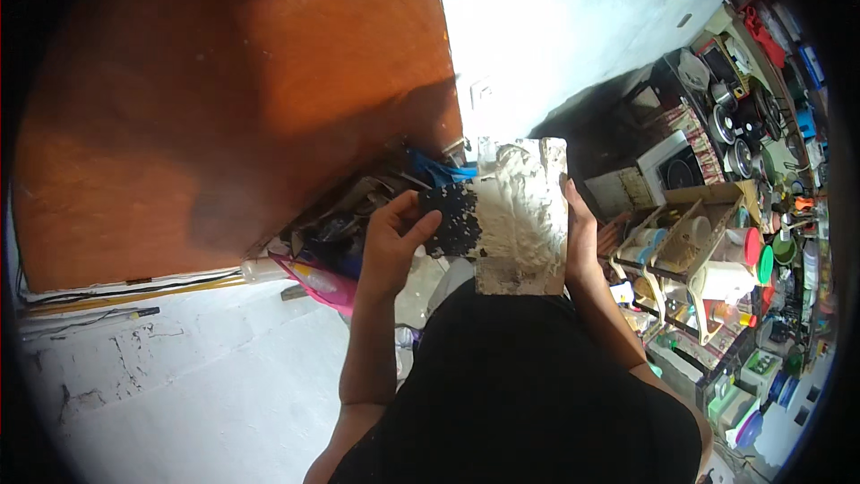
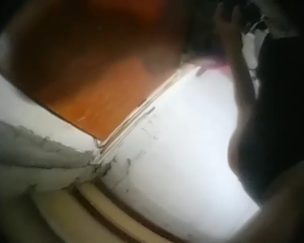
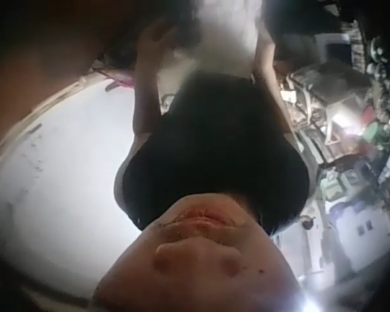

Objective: Plastering or patching a damaged section of a wall using a putty knife and joint compound.

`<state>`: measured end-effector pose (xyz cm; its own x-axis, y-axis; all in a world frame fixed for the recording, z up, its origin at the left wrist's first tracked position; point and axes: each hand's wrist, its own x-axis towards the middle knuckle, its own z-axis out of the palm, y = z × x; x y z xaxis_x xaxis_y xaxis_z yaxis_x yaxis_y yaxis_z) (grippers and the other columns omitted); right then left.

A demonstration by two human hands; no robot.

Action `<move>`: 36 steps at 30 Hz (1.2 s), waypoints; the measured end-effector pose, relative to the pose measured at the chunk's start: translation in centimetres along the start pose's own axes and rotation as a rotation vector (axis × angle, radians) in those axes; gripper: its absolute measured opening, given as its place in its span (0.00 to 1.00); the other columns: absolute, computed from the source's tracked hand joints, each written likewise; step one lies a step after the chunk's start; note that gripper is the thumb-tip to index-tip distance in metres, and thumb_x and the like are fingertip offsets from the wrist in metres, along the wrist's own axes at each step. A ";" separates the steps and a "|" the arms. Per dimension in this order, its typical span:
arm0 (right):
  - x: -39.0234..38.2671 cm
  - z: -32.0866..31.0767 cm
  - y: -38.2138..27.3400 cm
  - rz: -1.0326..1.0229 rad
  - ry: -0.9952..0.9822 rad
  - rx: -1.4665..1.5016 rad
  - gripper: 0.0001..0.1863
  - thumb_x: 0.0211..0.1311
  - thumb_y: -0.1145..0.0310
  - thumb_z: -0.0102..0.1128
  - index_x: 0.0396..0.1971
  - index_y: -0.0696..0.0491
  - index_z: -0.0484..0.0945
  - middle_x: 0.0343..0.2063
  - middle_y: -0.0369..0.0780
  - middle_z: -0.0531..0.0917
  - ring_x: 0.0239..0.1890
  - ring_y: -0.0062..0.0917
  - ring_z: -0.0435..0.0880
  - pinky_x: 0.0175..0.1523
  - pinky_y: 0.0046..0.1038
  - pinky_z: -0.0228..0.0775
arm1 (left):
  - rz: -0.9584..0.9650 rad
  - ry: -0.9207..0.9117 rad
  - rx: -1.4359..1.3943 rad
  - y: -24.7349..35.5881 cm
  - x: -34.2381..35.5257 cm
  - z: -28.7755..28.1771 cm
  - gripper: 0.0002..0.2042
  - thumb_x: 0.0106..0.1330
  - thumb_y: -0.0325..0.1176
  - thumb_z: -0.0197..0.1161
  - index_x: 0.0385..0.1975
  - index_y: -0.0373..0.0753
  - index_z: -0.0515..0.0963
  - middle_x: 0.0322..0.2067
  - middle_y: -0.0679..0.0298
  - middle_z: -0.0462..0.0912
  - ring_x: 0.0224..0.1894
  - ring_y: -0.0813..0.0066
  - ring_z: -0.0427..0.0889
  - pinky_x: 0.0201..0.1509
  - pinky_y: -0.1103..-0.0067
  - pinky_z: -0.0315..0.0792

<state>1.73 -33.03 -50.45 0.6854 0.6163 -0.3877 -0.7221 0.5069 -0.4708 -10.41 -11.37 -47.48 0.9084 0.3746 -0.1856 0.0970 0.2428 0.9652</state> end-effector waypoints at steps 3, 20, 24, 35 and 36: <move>0.1 0.6 0.1 -0.054 -0.005 -0.007 0.30 0.71 0.52 0.42 0.64 0.59 0.61 0.59 0.46 0.72 0.59 0.35 0.72 0.63 0.36 0.63 | 0.003 0.012 0.036 -0.2 -0.4 0.1 0.04 0.65 0.29 0.62 0.33 0.36 0.75 0.27 0.72 0.78 0.31 0.88 0.73 0.36 0.86 0.67; 0.4 2.5 -0.7 0.045 0.042 -0.010 0.31 0.71 0.50 0.41 0.65 0.57 0.60 0.60 0.47 0.70 0.60 0.40 0.71 0.64 0.40 0.62 | 0.069 0.122 0.163 0.8 -1.9 -0.6 0.09 0.62 0.23 0.63 0.41 0.34 0.74 0.36 0.65 0.81 0.38 0.83 0.78 0.43 0.85 0.72; -2.7 3.6 -1.7 0.256 0.191 -0.114 0.31 0.70 0.48 0.41 0.63 0.55 0.63 0.58 0.47 0.72 0.58 0.39 0.72 0.63 0.40 0.63 | 0.074 0.145 0.421 2.1 -4.2 -0.5 0.13 0.62 0.24 0.63 0.46 0.34 0.75 0.39 0.62 0.82 0.41 0.74 0.80 0.48 0.77 0.73; 2.2 -6.6 -1.3 0.151 -0.020 0.118 0.35 0.65 0.47 0.53 0.62 0.60 0.65 0.55 0.46 0.75 0.54 0.38 0.75 0.59 0.38 0.68 | 0.208 0.223 0.553 -1.5 -2.1 -1.6 0.20 0.59 0.37 0.68 0.50 0.38 0.75 0.45 0.56 0.79 0.47 0.70 0.78 0.49 0.75 0.74; 1.5 -5.7 -2.6 0.403 -0.272 0.533 0.35 0.66 0.46 0.52 0.62 0.60 0.66 0.56 0.47 0.75 0.54 0.39 0.76 0.59 0.39 0.68 | 0.146 0.181 0.394 -0.4 -1.4 -2.0 0.17 0.60 0.32 0.67 0.48 0.37 0.74 0.43 0.60 0.79 0.45 0.74 0.78 0.45 0.78 0.74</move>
<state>5.14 -36.87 -54.36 0.3585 0.9105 -0.2062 -0.9090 0.3907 0.1450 -12.51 -10.24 -48.00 0.8417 0.5387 -0.0375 0.1522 -0.1700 0.9736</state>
